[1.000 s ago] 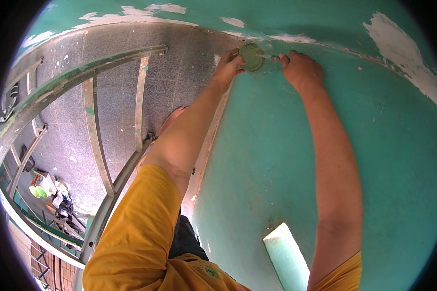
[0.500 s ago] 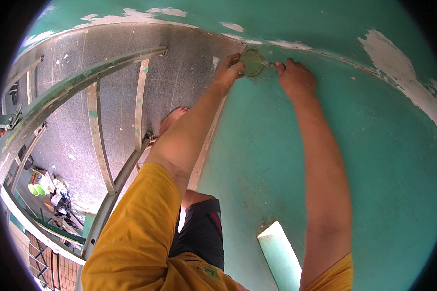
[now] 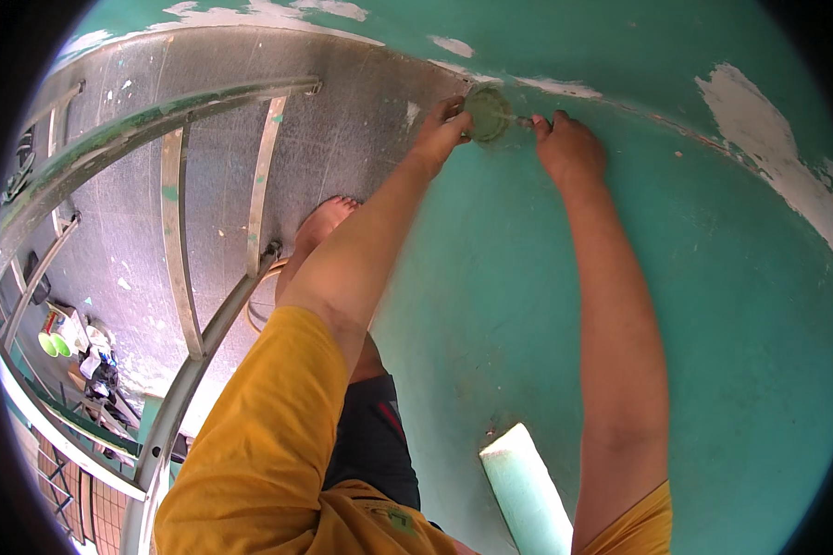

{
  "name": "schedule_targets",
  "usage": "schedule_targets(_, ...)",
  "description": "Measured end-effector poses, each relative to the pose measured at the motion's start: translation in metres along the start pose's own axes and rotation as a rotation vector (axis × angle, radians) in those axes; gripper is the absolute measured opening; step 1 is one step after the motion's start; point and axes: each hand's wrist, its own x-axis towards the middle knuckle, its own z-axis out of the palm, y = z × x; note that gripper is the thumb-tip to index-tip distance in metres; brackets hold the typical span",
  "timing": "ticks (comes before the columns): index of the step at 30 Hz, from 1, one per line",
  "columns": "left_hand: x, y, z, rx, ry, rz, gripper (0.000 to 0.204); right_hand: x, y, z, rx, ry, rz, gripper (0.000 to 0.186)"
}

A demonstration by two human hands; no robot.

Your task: The person sits on the floor and mixes a white compound in a container using a putty knife and a small trowel. They then apply the compound to a small damaged area on a green wall using a circular tool and a trowel.

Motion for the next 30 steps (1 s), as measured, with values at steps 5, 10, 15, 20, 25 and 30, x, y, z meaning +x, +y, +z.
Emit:
schedule_targets(5,0.0009,-0.0021,-0.0007,-0.026,0.002,0.000,0.074,-0.0010,-0.0001,-0.0018,-0.014,-0.008,0.000,0.046)
schedule_targets(10,0.0022,-0.0027,-0.0008,0.008,0.017,0.013,0.073,-0.0006,-0.0004,-0.0026,-0.025,-0.019,-0.005,0.046)
schedule_targets(15,0.0075,-0.0049,-0.0004,-0.006,0.010,0.016,0.073,0.0005,0.0006,-0.0023,-0.032,-0.014,-0.007,0.046)
schedule_targets(20,0.0087,-0.0048,0.0006,0.000,0.030,0.010,0.075,0.0002,0.0000,-0.0036,-0.039,-0.017,-0.006,0.047)
schedule_targets(25,0.0048,-0.0020,0.0046,0.007,0.011,-0.005,0.074,0.0009,0.0024,-0.0017,-0.031,-0.005,-0.031,0.047)
schedule_targets(30,0.0043,-0.0035,0.0033,-0.024,0.008,-0.015,0.071,0.0014,0.0023,-0.0022,-0.006,-0.013,-0.024,0.047)
